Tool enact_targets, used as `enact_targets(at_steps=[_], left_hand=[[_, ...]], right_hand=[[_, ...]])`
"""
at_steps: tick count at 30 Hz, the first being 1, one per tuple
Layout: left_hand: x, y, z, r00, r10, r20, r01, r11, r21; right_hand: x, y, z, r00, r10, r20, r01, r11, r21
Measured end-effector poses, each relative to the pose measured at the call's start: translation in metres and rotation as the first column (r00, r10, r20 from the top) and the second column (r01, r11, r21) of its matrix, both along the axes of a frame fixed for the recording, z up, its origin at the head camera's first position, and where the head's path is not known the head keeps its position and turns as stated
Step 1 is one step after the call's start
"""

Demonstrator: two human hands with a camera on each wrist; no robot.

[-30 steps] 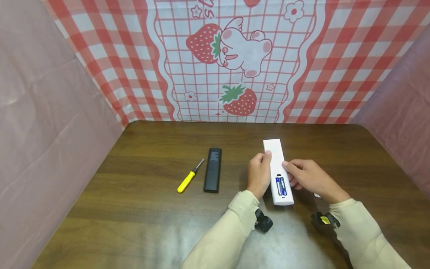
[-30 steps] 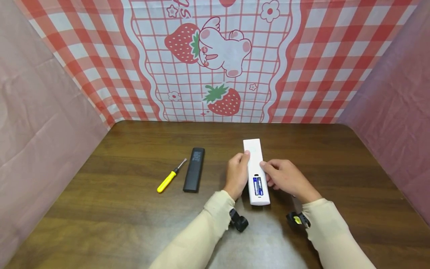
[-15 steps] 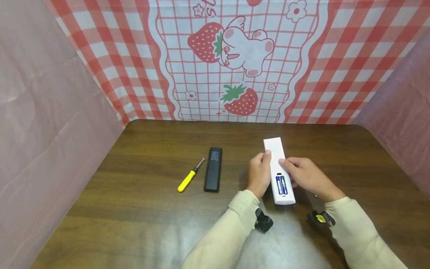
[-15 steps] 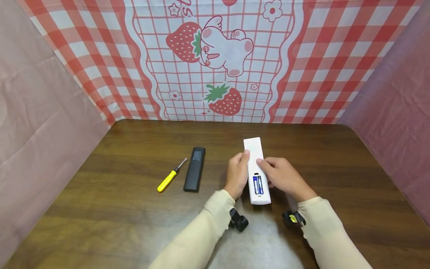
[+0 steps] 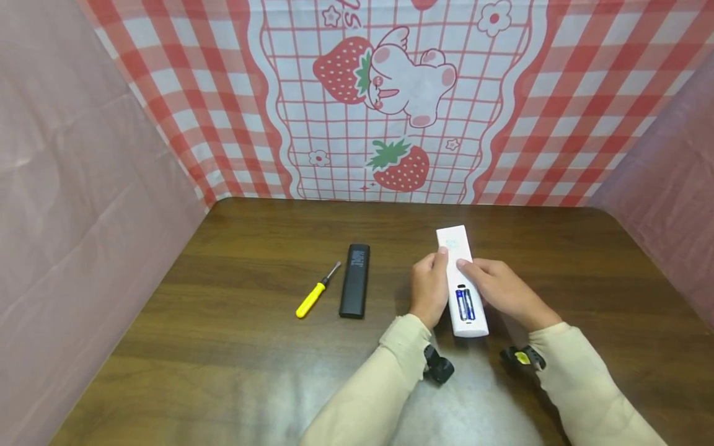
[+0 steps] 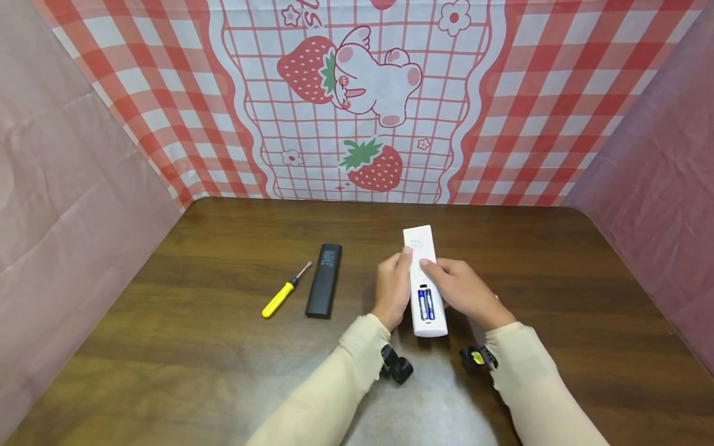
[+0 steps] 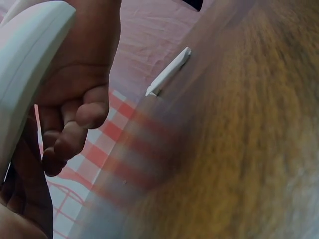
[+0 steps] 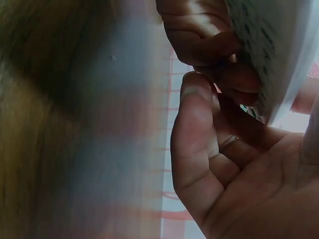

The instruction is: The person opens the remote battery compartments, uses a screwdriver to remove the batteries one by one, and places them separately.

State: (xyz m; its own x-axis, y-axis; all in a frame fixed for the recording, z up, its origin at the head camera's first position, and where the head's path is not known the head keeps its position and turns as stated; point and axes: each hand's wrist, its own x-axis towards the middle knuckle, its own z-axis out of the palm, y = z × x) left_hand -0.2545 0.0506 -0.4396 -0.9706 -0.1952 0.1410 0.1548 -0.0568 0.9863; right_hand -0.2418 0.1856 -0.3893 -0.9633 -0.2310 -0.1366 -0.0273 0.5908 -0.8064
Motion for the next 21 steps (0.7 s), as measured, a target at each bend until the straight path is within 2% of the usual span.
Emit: enact_targets(at_steps=[7, 11, 18, 21], left_hand=[[0.0, -0.002, -0.001, 1.0, 0.0, -0.008, 0.0, 0.999, 0.033], [0.0, -0.002, -0.004, 1.0, -0.006, 0.007, 0.006, 0.999, 0.043], [0.002, -0.002, -0.003, 0.999, -0.036, -0.016, 0.037, 0.997, 0.061], [0.002, -0.002, -0.001, 0.998, -0.053, -0.029, 0.055, 0.997, 0.052]], right_hand=[[-0.001, -0.005, -0.003, 1.0, 0.01, 0.003, -0.01, 0.999, -0.037], [-0.002, -0.006, -0.007, 0.999, 0.004, 0.033, -0.002, 0.998, -0.06], [-0.002, -0.007, -0.01, 0.995, -0.035, 0.098, 0.049, 0.989, -0.143], [-0.002, -0.006, -0.011, 0.995, -0.041, 0.092, 0.055, 0.986, -0.155]])
